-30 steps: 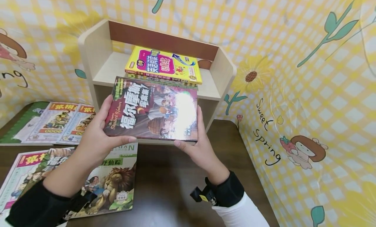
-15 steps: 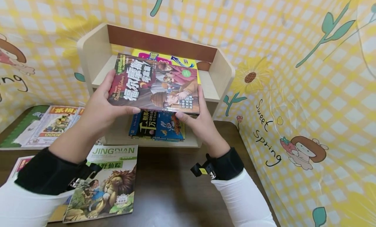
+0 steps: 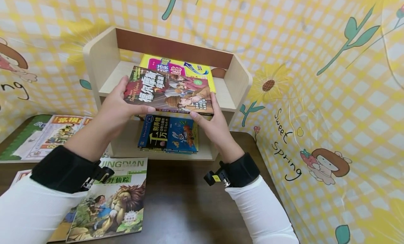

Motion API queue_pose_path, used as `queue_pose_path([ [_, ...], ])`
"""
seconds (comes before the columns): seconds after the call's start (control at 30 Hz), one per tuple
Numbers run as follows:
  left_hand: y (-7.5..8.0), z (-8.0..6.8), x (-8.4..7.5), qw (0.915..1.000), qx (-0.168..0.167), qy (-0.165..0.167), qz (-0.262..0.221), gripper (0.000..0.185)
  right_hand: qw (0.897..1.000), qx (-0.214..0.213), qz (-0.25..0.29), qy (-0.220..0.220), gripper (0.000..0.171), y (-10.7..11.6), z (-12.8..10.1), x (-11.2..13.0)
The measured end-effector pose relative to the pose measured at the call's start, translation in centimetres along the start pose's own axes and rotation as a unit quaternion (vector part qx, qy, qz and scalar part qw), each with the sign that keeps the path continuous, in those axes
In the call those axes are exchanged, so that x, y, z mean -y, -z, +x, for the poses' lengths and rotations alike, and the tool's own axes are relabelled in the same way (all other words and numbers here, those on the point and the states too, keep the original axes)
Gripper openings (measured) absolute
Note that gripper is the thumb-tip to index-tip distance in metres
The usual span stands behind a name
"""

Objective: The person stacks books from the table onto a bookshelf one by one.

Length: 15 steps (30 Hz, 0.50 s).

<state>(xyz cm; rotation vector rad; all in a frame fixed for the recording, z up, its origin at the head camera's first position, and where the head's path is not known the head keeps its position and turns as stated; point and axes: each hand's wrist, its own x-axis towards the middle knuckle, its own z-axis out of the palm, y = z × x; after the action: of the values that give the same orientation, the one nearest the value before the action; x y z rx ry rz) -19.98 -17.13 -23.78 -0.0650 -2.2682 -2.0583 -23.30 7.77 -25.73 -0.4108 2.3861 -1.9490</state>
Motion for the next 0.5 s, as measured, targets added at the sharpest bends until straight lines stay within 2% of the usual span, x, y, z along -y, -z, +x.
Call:
queue_pose_path([
  [0.23,0.0,0.6,0.0,0.9996,-0.012,0.010,0.023,0.111,1.000,-0.006,-0.001,-0.017,0.092,-0.3,0.6,0.1],
  [0.37,0.1,0.9,-0.2,0.9972,-0.030,0.011,0.067,0.110,0.999,-0.015,-0.020,-0.028,0.092,-0.4,1.0,0.2],
  [0.5,0.2,1.3,-0.3,0.9927,-0.037,-0.009,0.114,0.104,0.998,-0.032,-0.050,-0.032,0.091,-0.5,1.4,0.3],
])
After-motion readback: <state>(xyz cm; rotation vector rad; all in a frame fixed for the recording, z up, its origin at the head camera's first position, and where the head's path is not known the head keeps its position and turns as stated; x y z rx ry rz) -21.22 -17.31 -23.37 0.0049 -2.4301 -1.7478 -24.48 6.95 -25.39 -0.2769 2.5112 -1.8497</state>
